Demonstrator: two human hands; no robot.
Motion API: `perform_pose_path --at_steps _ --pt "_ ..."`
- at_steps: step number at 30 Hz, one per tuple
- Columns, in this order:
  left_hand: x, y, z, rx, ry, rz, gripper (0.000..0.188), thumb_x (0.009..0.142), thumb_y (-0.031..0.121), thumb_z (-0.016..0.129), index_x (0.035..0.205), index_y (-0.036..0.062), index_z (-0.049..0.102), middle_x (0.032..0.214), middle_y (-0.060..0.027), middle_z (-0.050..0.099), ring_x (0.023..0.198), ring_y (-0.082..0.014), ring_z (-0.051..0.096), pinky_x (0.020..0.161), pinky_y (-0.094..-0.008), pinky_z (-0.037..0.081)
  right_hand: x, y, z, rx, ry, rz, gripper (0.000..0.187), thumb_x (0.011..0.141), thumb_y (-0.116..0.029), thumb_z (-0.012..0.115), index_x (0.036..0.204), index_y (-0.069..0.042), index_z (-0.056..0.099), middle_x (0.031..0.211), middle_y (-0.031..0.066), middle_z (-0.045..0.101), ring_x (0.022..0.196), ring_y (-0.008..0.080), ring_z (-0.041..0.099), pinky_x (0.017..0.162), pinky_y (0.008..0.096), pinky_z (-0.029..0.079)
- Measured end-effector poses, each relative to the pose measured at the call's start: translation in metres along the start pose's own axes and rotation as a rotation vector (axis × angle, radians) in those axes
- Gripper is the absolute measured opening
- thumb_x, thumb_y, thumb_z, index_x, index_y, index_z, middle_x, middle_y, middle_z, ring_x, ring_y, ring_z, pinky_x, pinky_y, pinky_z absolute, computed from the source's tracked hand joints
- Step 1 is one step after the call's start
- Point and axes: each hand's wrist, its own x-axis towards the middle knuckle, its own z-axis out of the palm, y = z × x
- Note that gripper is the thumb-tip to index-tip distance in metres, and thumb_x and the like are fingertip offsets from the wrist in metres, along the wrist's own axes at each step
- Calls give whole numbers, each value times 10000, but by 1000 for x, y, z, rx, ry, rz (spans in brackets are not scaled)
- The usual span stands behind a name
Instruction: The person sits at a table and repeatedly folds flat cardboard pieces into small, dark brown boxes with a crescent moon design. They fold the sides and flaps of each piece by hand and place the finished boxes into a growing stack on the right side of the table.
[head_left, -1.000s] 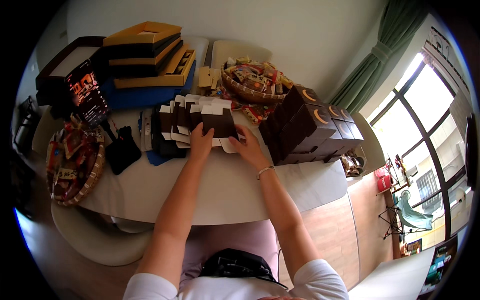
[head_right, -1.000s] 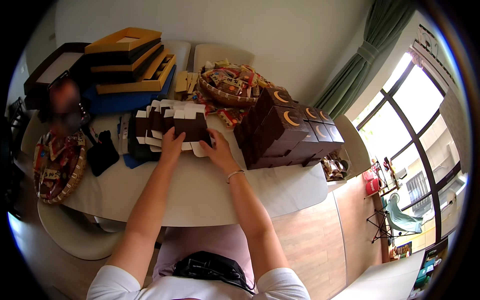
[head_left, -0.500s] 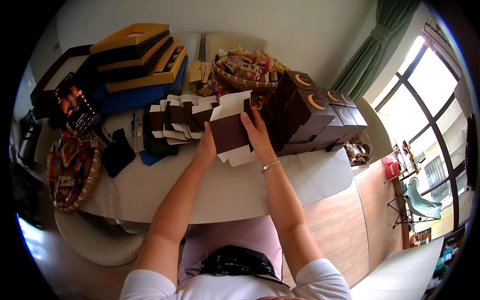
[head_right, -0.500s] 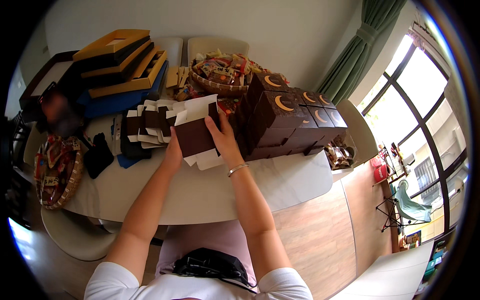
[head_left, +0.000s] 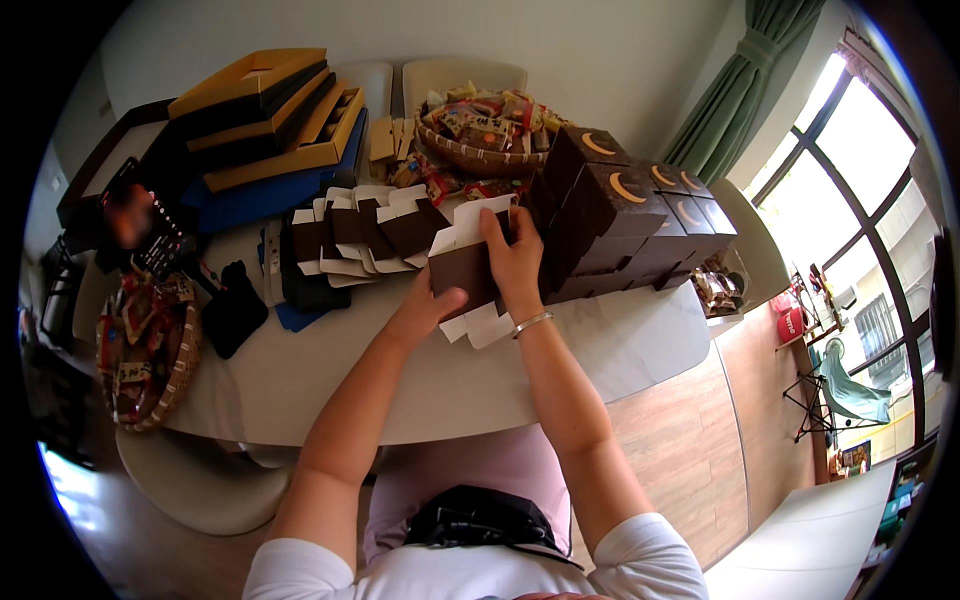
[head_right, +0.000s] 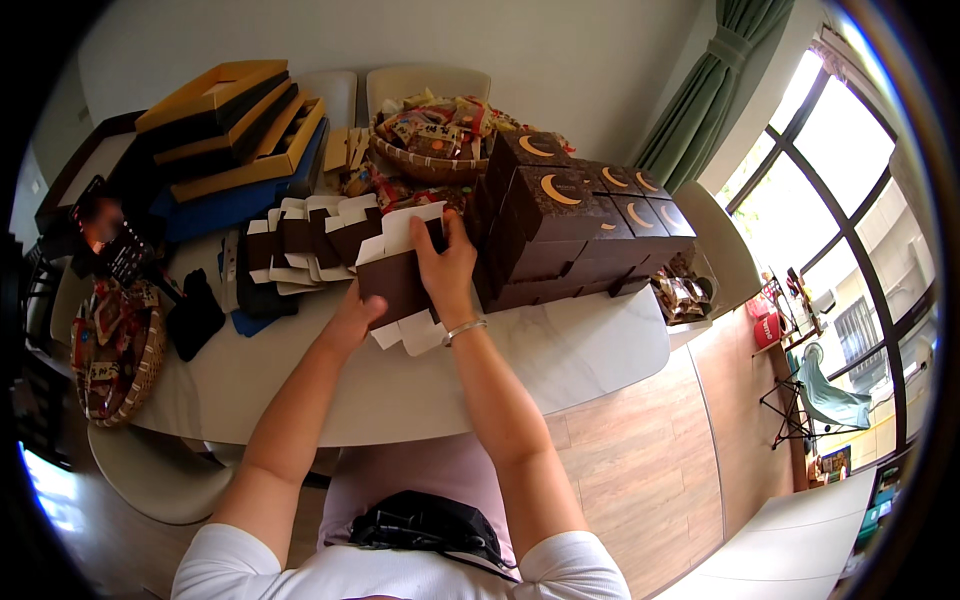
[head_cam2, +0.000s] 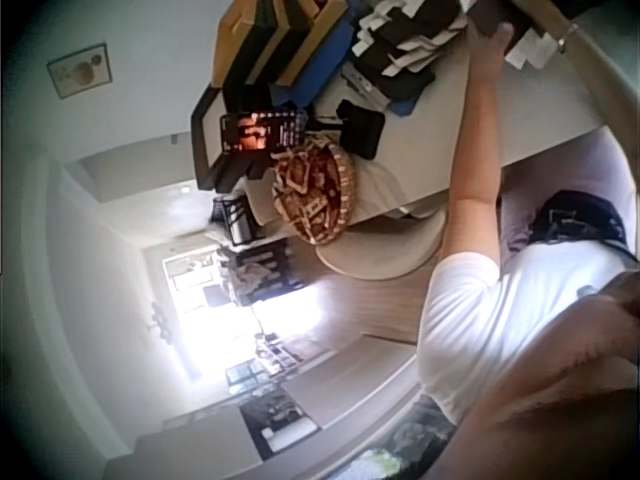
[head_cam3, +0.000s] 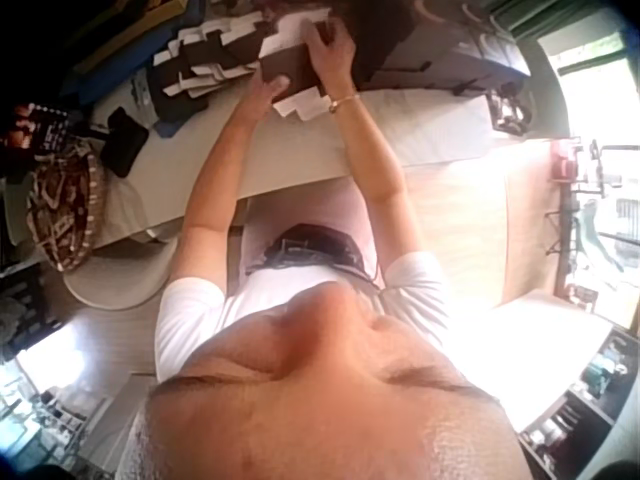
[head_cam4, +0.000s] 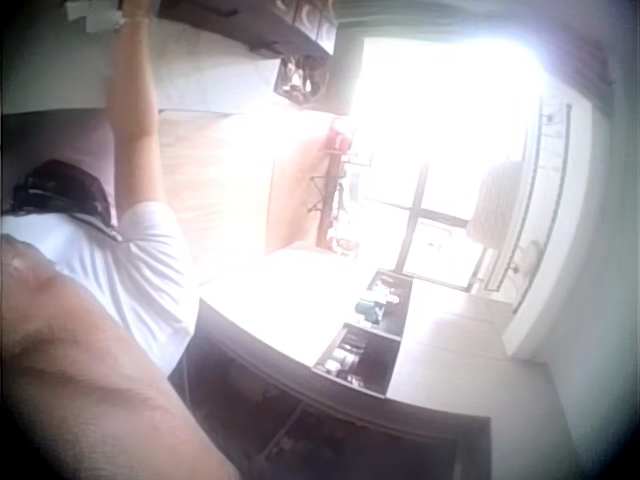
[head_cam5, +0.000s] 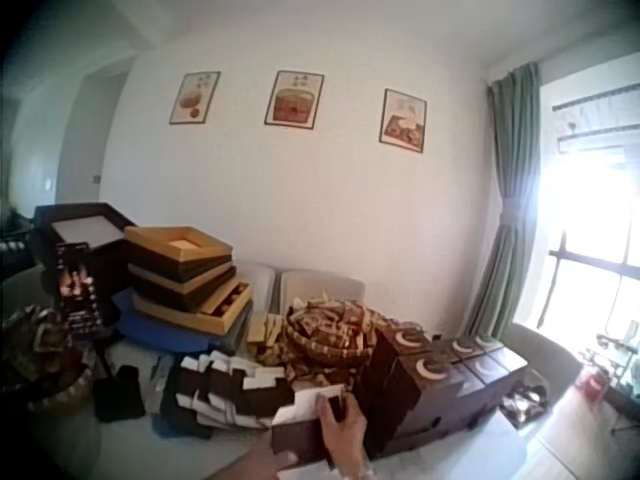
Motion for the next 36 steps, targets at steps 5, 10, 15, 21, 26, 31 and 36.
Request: perform_pose_path --at_steps 5,10,15,21,26,31,36 --pt "7 29 19 66 140 -64 805 806 215 832 1436 6 377 1320 -118 550 1204 -211 549 1018 -349 455 2 9 -7 312 -226 69 398 947 -287 676 1202 5 584 1073 44 638 976 120 551 878 255 436" --pt "16 26 12 -18 324 179 755 774 138 851 1382 16 420 1244 -98 594 1128 -186 591 957 -327 504 -9 -8 -6 277 -463 -66 532 980 -263 637 1420 -32 448 1311 68 559 1222 160 496 1045 289 382" --pt "15 27 11 166 343 289 738 752 102 860 1356 16 446 1217 -93 604 1102 -179 605 920 -308 518 -2 -13 -11 707 -590 116 497 1043 -366 485 1398 -19 475 1307 68 567 1213 168 512 1043 287 385" --pt "15 29 10 281 329 337 723 704 102 892 1285 21 470 1183 -99 617 1081 -178 615 894 -310 529 -1 6 -12 801 -537 342 339 1013 -264 540 1236 -15 598 1172 57 644 1074 145 592 932 276 454" --pt "14 30 13 371 352 334 805 688 125 907 1309 49 402 1184 -126 608 1076 -195 618 863 -332 550 5 12 -19 807 -566 402 202 948 -138 600 1115 -30 635 1063 40 676 963 130 633 820 263 496" --pt "15 28 16 345 380 422 869 700 142 904 1337 68 317 1190 -155 569 1057 -232 623 841 -351 563 6 7 -18 741 -467 438 117 918 -73 611 1008 -20 666 980 43 697 866 126 660 747 257 520" --pt "15 20 14 414 428 547 765 725 220 894 1273 40 390 1067 -146 598 925 -221 652 758 -327 558 9 9 -19 718 -430 452 78 905 -37 616 944 -18 681 918 45 708 795 122 669 693 249 529"
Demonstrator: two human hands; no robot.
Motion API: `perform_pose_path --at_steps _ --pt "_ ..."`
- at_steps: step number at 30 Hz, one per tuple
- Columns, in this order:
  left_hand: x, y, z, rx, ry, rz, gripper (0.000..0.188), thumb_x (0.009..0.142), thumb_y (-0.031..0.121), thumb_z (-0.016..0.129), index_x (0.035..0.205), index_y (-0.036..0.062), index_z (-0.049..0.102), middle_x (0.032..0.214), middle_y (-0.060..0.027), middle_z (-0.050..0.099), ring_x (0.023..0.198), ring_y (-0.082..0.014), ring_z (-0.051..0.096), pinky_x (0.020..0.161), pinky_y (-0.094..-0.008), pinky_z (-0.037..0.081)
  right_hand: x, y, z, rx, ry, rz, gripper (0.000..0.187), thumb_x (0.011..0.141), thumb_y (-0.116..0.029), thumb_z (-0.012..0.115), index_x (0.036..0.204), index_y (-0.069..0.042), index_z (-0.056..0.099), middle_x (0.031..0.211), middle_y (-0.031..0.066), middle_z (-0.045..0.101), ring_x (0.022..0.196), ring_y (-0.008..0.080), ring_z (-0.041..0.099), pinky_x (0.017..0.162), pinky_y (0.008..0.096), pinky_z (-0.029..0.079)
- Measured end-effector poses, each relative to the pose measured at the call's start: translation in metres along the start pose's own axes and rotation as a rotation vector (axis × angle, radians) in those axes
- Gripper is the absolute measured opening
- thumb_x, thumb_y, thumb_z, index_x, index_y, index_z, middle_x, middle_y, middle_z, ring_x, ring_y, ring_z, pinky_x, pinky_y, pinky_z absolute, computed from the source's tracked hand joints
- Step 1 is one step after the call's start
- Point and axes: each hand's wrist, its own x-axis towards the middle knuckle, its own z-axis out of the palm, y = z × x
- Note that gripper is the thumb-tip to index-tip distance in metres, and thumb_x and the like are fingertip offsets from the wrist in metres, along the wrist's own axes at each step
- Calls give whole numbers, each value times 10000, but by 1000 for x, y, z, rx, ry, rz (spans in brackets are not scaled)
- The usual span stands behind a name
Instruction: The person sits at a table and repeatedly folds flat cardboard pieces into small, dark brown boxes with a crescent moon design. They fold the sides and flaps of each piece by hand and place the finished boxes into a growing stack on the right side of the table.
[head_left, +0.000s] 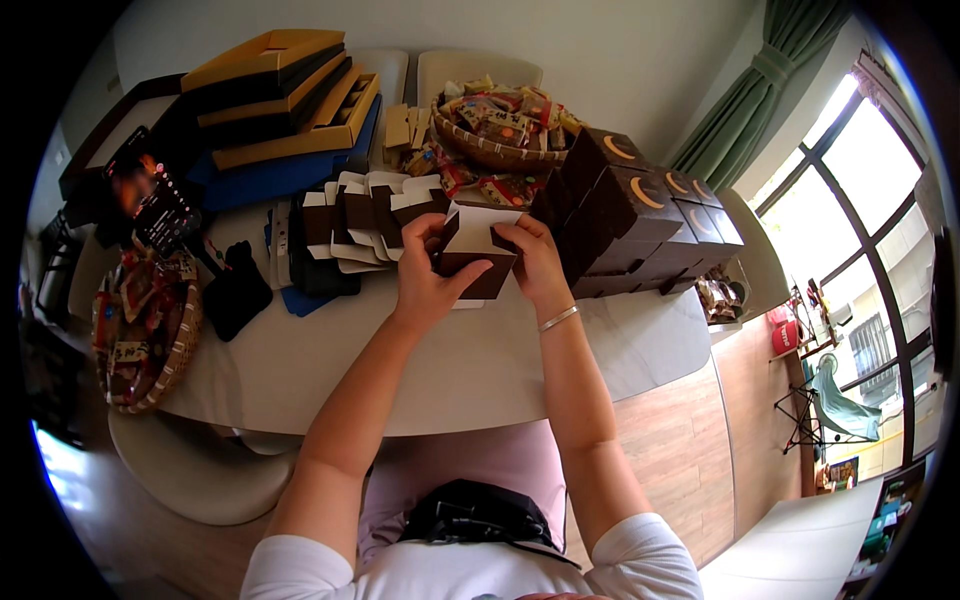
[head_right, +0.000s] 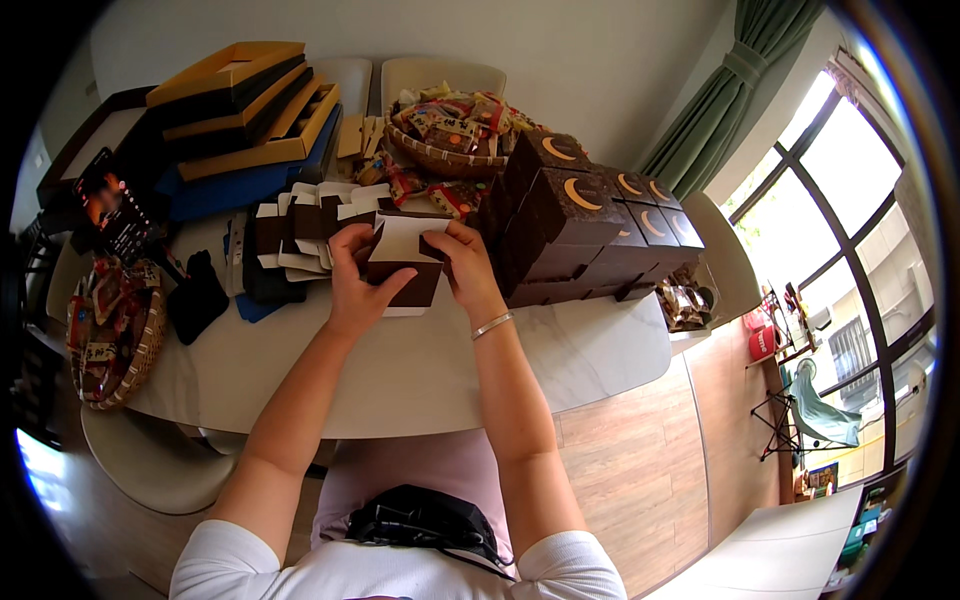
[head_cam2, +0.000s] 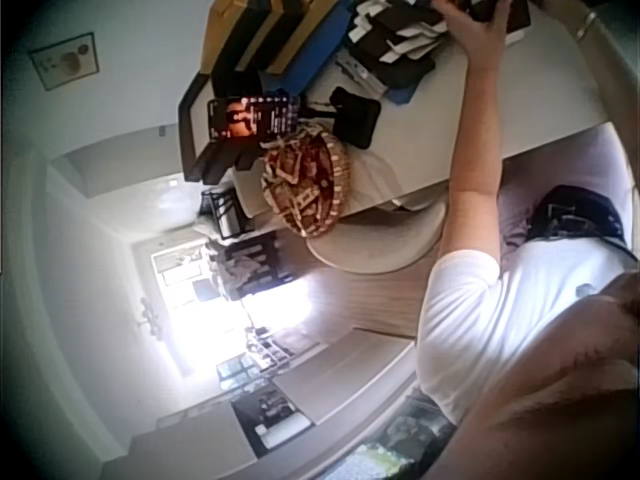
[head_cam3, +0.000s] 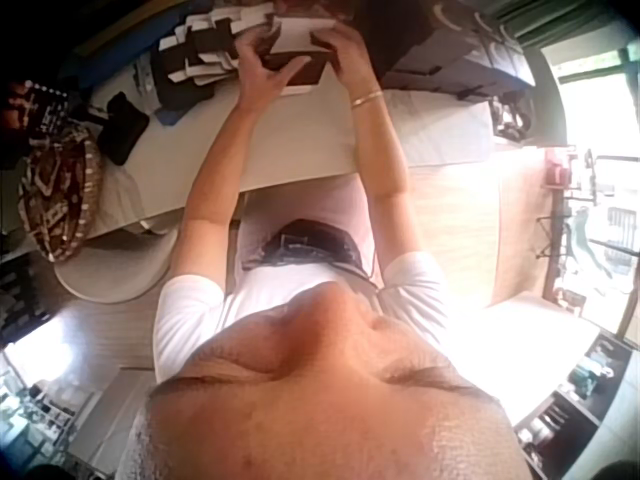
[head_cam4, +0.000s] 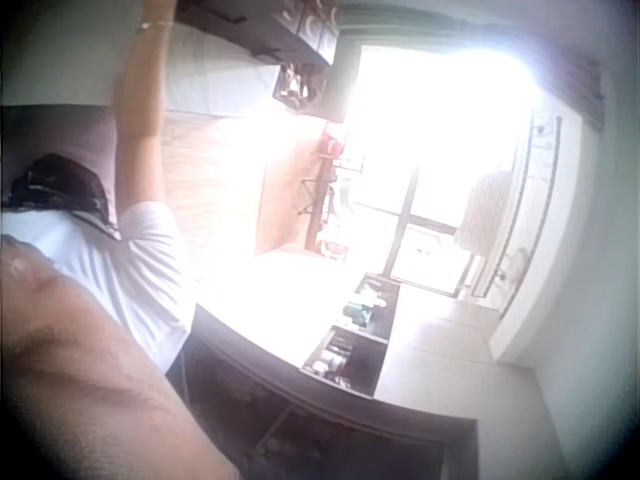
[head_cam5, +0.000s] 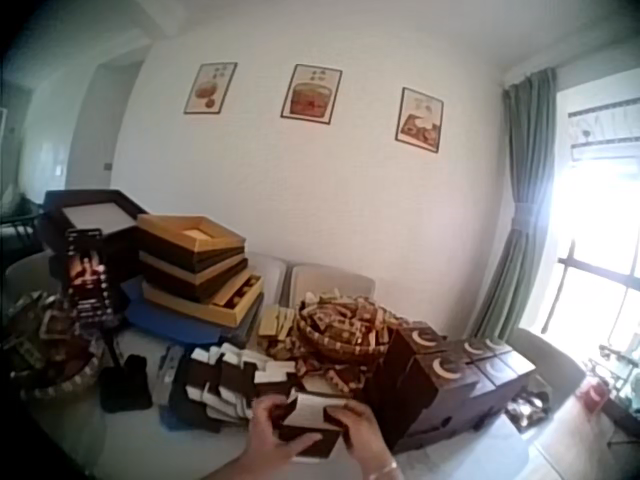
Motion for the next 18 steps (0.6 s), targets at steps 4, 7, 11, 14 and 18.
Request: perform_pose_path --at_steps 4,7,11,14,18 --pt "7 0 -9 195 -139 140 525 775 162 845 1154 56 497 1044 -88 535 930 -194 591 792 -312 513 -2 -2 4 -3 5 2 76 905 -42 624 948 -14 681 918 50 707 793 114 663 687 246 523" --pt "8 7 -10 256 -149 159 383 781 189 835 1022 54 569 1010 -77 522 865 -202 567 755 -308 489 0 2 -3 -37 -10 8 79 902 -47 643 954 -7 686 904 47 707 780 104 656 680 241 514" --pt "8 9 -9 221 -153 102 390 765 213 844 1002 55 578 995 -81 516 853 -226 556 749 -322 485 2 3 -9 -101 -51 36 94 892 -58 679 963 1 697 900 46 709 774 96 651 675 237 506" --pt "8 6 -11 289 -145 120 494 729 223 867 1082 60 561 1057 -95 521 927 -249 571 784 -345 502 0 4 -3 -87 -59 -17 115 901 -71 690 986 5 705 923 51 714 784 96 650 677 241 508" --pt "8 15 -4 430 -106 102 860 607 261 931 1292 91 441 1233 -136 471 1089 -306 569 854 -385 528 2 10 3 -5 53 -152 131 926 -71 673 1023 12 701 965 54 718 823 96 648 711 245 512"
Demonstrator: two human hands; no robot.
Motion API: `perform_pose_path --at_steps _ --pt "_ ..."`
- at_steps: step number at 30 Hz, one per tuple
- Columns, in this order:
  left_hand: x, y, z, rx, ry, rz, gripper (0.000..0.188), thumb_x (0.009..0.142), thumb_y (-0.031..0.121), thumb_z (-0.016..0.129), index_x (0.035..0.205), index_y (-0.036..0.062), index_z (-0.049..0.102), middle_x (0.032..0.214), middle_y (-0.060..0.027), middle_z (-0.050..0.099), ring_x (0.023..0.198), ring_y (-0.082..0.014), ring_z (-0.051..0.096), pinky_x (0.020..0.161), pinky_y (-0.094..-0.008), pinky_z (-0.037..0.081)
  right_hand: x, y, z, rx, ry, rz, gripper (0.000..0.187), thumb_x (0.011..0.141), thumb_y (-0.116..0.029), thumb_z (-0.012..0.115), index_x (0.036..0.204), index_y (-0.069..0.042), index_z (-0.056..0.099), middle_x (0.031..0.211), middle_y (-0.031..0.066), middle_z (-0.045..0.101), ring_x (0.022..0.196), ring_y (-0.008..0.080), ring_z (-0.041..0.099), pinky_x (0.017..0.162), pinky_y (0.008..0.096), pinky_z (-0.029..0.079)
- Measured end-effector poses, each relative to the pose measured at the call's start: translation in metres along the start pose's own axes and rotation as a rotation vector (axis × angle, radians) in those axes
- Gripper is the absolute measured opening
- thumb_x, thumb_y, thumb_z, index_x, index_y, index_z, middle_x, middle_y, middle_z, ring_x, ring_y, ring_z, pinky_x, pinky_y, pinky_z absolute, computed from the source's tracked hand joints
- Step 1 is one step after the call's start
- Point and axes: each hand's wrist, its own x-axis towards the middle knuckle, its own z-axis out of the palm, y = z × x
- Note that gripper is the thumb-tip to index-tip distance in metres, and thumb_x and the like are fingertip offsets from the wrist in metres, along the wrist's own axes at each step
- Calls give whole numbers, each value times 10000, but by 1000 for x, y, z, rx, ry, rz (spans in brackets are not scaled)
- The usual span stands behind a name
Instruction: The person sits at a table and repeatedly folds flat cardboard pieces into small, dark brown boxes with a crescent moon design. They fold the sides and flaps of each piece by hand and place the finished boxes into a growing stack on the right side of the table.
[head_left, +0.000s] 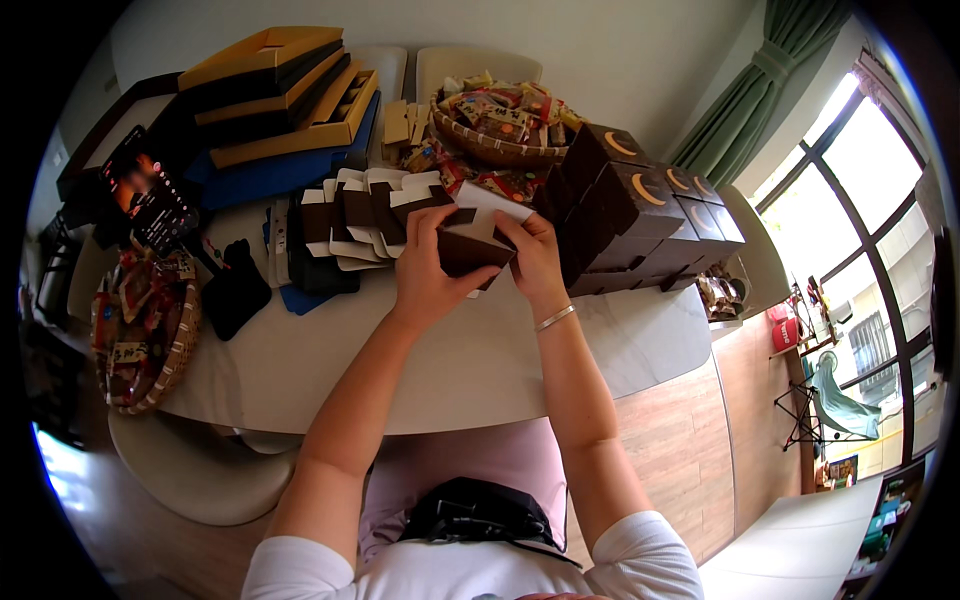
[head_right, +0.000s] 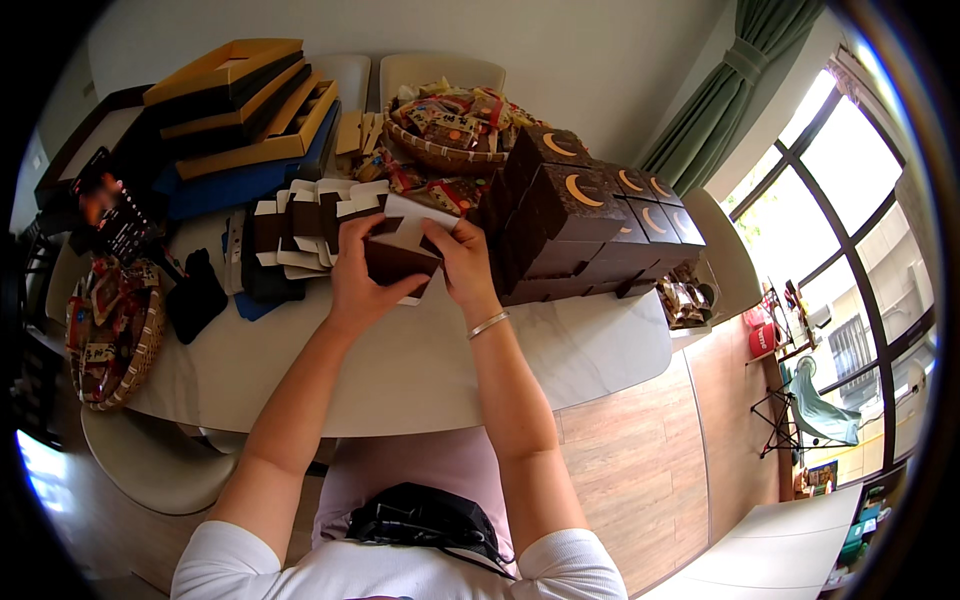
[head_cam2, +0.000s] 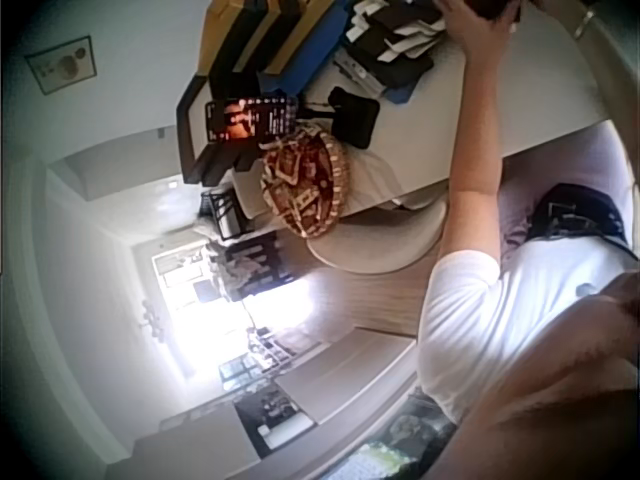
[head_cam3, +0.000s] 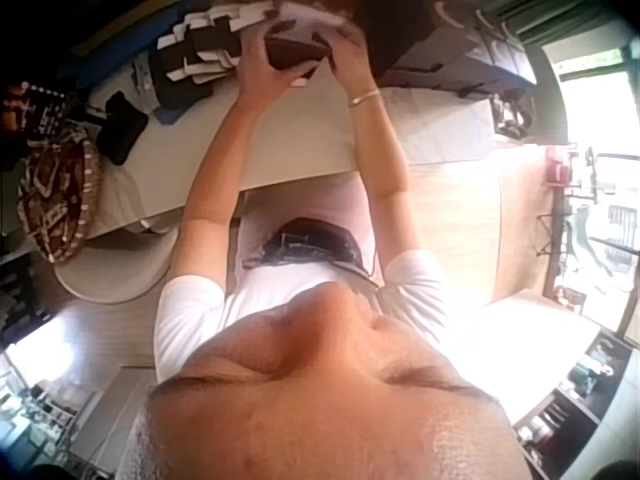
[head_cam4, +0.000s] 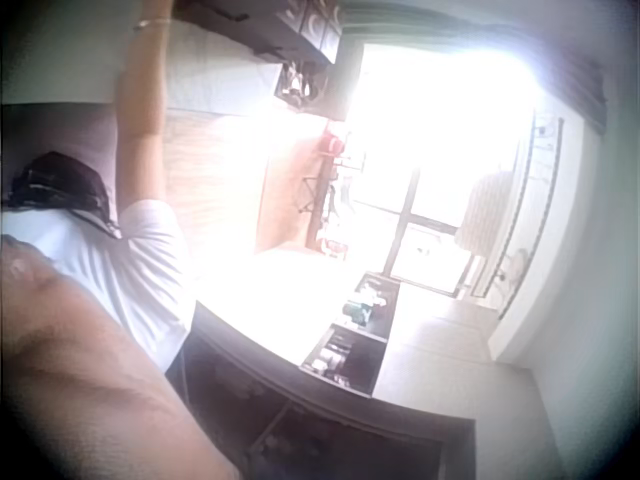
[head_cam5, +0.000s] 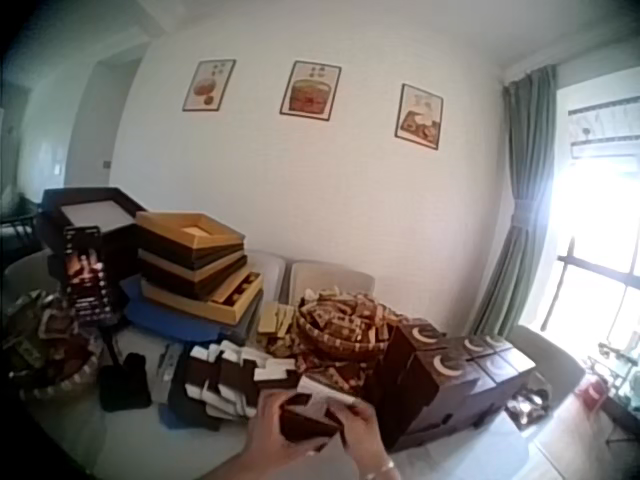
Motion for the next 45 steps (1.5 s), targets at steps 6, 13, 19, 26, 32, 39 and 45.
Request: perform_pose_path --at_steps 6,13,19,26,32,39,45 --pt "-4 6 3 226 -50 -43 1162 503 277 957 1424 140 262 1360 -161 375 1169 -366 543 851 -428 563 0 3 3 7 85 -98 156 943 -58 652 1075 17 688 1011 52 714 885 98 641 774 255 511" --pt "-6 9 4 283 -19 -64 975 581 190 865 1401 172 338 1290 -147 433 1073 -372 600 718 -441 588 -1 7 8 14 78 -56 150 938 -62 658 1074 -2 680 1000 51 710 882 117 651 757 253 512" --pt "-6 6 4 290 -12 -56 901 588 165 858 1346 171 370 1252 -138 455 1062 -371 598 699 -438 582 -2 -2 6 41 19 -32 269 1005 -197 566 1175 2 626 1144 73 666 1013 157 631 881 319 499" --pt "-6 3 3 312 -14 -3 888 593 152 859 1338 167 376 1251 -142 469 1097 -364 578 725 -435 578 -7 -16 17 35 -102 -52 381 1035 -267 522 1263 26 611 1174 72 662 1038 154 628 893 291 495" --pt "-6 4 4 321 -16 -14 955 586 153 871 1387 145 351 1279 -140 483 1116 -364 573 766 -425 578 -2 -3 11 -166 -95 -141 261 976 -116 620 1207 -9 675 1139 69 687 1018 129 639 881 268 516" --pt "-3 8 1 308 -9 -9 1068 568 137 881 1463 83 302 1321 -145 511 1139 -368 567 809 -410 571 -2 6 12 -442 -70 -281 274 965 -99 640 1227 -27 680 1183 65 686 1060 123 628 911 248 505" --pt "-3 1 1 336 -21 33 1097 569 122 870 1495 80 284 1355 -171 497 1191 -384 535 888 -432 542 0 9 13 -492 -37 -308 284 971 -127 639 1241 -49 678 1186 69 691 1059 128 634 917 252 500"
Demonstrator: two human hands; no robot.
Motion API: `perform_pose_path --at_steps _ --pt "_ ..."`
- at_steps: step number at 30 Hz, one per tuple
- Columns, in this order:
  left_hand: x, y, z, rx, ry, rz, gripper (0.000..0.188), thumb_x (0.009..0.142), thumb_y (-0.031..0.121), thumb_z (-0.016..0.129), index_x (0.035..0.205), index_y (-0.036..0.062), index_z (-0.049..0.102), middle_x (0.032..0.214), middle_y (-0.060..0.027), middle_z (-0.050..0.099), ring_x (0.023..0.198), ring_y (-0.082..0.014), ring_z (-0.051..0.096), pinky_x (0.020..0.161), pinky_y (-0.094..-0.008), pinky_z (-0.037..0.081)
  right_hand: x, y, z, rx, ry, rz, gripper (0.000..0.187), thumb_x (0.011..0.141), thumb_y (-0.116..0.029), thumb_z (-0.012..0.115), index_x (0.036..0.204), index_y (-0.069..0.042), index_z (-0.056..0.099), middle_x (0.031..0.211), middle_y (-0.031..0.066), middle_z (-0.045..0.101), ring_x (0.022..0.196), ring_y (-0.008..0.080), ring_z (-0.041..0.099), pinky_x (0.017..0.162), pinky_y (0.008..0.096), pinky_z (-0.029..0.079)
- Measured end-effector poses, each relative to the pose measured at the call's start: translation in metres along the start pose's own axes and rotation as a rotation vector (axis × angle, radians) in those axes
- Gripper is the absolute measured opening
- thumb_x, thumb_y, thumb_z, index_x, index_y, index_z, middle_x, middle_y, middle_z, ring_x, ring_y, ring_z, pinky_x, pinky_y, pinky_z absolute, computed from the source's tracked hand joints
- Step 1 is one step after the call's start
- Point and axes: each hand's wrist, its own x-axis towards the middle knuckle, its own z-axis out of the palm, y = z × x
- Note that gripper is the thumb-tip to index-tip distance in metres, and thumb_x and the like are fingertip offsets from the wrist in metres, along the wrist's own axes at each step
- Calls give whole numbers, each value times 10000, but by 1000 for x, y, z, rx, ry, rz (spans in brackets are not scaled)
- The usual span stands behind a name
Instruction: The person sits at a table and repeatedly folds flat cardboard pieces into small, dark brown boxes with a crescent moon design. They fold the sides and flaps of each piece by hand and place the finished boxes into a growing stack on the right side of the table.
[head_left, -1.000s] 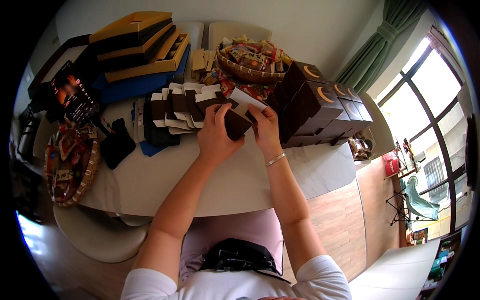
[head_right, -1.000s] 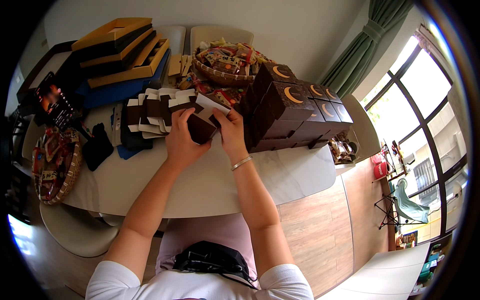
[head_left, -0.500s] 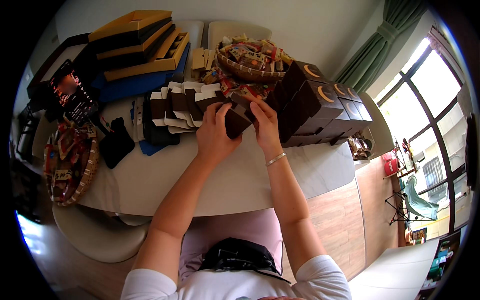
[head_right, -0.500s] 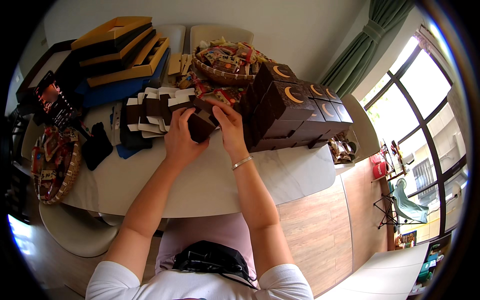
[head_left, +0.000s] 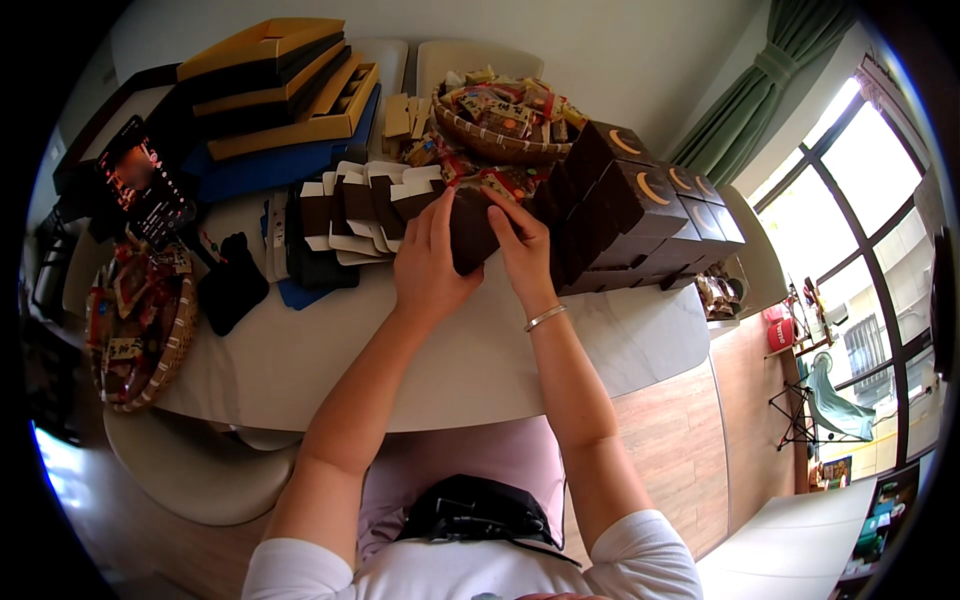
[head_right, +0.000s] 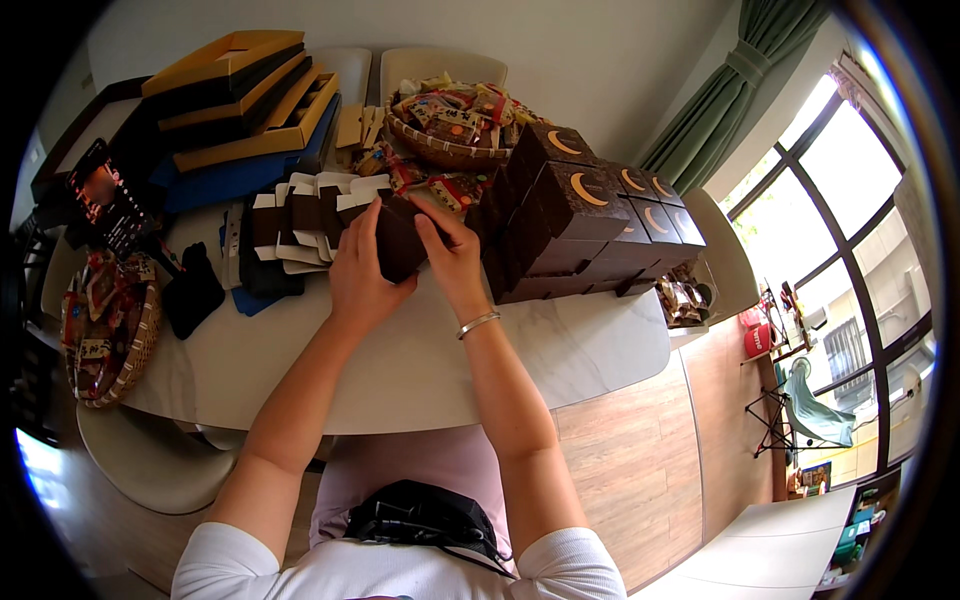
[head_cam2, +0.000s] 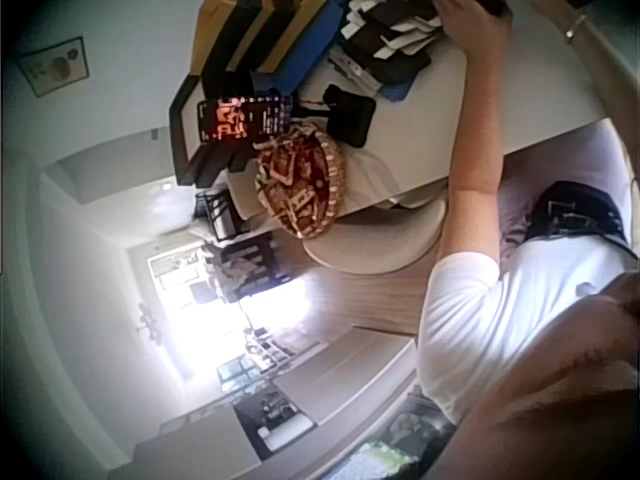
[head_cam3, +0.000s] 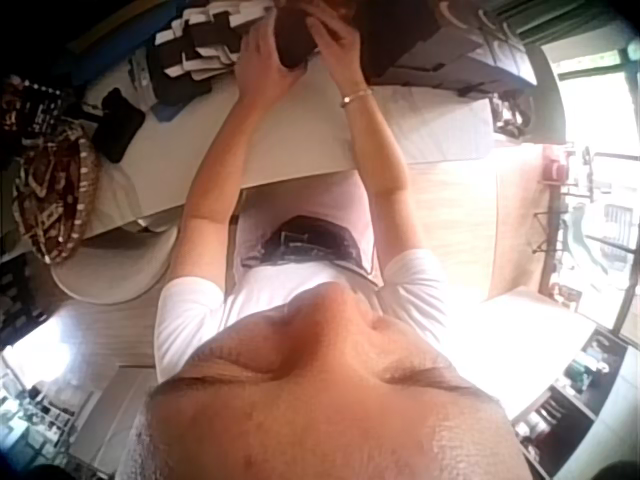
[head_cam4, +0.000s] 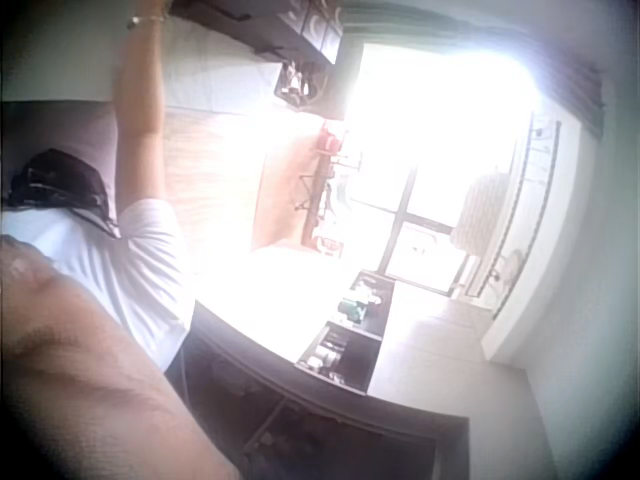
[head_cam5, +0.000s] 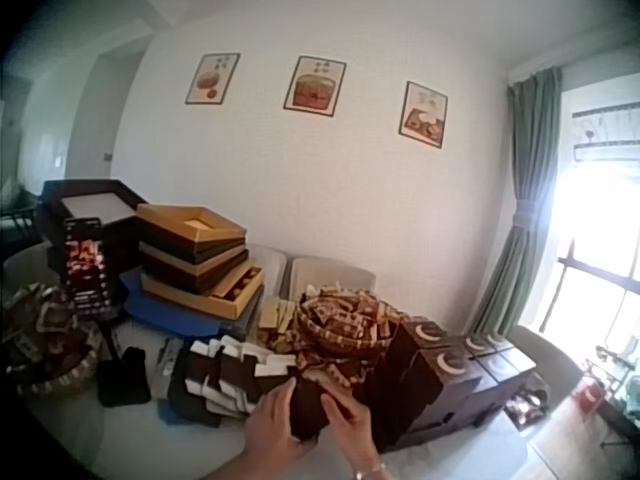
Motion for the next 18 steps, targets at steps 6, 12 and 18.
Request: perform_pose_path --at_steps 6,12,18 --pt "1 2 1 4 -6 9 1053 536 78 850 1459 49 345 1324 -167 522 1132 -386 560 905 -428 530 -1 4 1 -94 16 -49 287 987 -141 613 1255 -56 671 1195 78 694 1073 125 631 911 250 493" --pt "0 0 2 -1 22 29 1040 527 77 837 1447 52 354 1306 -164 528 1119 -384 558 895 -429 534 -3 -6 1 -152 -11 -57 288 990 -134 601 1257 -50 665 1219 78 688 1090 136 633 934 267 489" --pt "1 1 3 -8 12 24 1033 533 86 827 1449 65 351 1305 -156 527 1119 -381 554 888 -434 536 0 -5 -4 -219 -53 -166 275 995 -125 585 1243 -36 667 1240 100 679 1140 187 630 978 299 474"
